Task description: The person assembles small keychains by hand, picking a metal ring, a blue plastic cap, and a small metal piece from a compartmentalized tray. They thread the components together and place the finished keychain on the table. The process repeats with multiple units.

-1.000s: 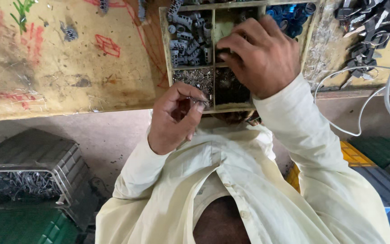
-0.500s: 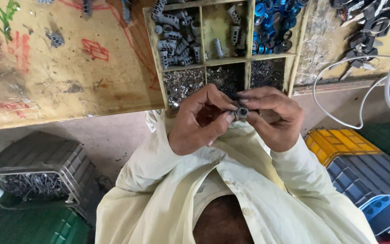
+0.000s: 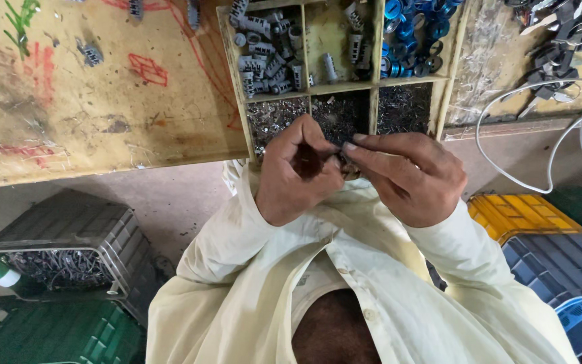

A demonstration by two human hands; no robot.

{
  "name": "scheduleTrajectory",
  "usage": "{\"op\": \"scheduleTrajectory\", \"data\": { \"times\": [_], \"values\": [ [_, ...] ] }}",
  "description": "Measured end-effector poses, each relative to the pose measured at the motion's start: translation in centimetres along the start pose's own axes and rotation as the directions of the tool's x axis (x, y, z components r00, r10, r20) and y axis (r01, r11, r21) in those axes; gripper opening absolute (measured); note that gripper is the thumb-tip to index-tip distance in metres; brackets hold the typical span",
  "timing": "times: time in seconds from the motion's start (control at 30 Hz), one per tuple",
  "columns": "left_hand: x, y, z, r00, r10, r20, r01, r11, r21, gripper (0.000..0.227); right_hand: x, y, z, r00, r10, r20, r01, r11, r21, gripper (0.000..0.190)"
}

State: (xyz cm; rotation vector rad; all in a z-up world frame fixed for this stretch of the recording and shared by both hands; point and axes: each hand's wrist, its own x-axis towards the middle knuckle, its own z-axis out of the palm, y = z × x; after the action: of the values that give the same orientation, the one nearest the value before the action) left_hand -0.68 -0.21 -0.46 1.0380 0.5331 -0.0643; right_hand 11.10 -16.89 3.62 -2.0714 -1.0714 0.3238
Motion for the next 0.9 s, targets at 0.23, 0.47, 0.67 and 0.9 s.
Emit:
{"op": "scheduleTrajectory", "data": {
  "times": [0.23,0.47,0.67,0.9],
  "values": [
    [-1.6,2.2,1.7,0.853,0.504,0.138,-0.440,0.551,0.709,0.040,-0.5,0.1,0.7,0.992,0.006,-0.130,-0.033,0.978,-0.207,0.037],
    [-0.3,0.7,-0.9,0.924,-0.032,0.381,0.250,0.806,-0.537,0.037,0.6,1.4,0.1,0.888,-0.444,-0.116,0.454,0.888,0.074,0.038],
    [-0.4,0.5,-1.6,0.988,-0.008,0.157,0.038,0.981,-0.189,0.029,5.5,2.8,-3.3,0.984,-0.132,0.115,0.152,0.971,-0.185,0.028],
    [-0.1,1.0,-0.4,0.971,0.182,0.153,-0.216,0.942,0.258,0.032,6.6,4.4,-2.5,0.998,-0.064,-0.008,0.051,0.859,-0.510,0.021]
  ]
}}
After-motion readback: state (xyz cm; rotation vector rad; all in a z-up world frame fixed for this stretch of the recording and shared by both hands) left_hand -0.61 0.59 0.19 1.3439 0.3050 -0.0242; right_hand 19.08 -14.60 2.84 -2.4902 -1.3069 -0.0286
